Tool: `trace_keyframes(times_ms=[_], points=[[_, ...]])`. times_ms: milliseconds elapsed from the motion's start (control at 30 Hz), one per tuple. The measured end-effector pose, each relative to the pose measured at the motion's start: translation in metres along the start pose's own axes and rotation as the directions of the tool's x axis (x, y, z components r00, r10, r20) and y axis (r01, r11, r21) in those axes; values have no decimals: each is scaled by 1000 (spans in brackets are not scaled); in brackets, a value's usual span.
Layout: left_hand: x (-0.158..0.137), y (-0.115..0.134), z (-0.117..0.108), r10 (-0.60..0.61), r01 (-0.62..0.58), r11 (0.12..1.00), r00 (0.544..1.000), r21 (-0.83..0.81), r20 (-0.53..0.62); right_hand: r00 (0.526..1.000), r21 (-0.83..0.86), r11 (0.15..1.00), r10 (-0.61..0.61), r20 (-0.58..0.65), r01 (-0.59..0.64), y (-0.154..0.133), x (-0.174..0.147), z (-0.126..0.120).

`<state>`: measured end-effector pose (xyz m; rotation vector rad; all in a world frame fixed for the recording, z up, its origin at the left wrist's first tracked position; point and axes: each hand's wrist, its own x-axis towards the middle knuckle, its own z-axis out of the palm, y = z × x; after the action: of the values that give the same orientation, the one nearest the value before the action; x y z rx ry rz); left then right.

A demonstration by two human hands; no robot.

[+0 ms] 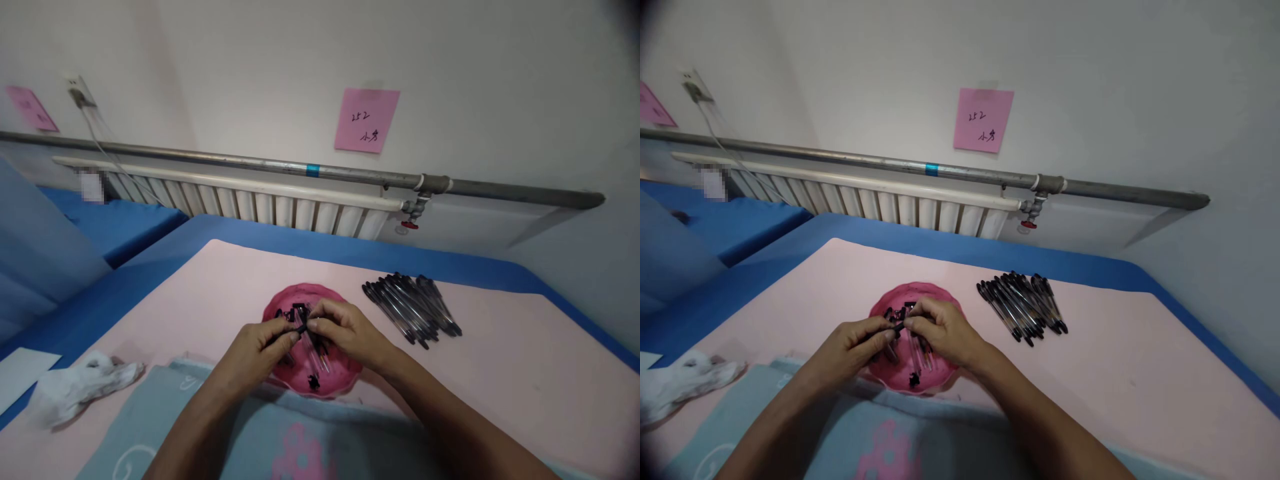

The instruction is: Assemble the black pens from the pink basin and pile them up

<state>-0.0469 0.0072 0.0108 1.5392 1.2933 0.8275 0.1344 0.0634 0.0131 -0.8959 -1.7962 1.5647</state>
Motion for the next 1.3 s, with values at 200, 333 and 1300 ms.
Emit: trace_keyframes(times_ms=[200,333,1300], points=[[0,-3,-12,-37,39,999,973,3,-227,1000,-111,994,-5,-31,2,10,4,16],[2,-10,-19,-140,133,990,900,-46,-413,991,-605,785,-97,92,133,15,5,34],[1,2,7,-22,5,997,970,-72,-243,968,426,901,172,-185,-79,14,8,26]])
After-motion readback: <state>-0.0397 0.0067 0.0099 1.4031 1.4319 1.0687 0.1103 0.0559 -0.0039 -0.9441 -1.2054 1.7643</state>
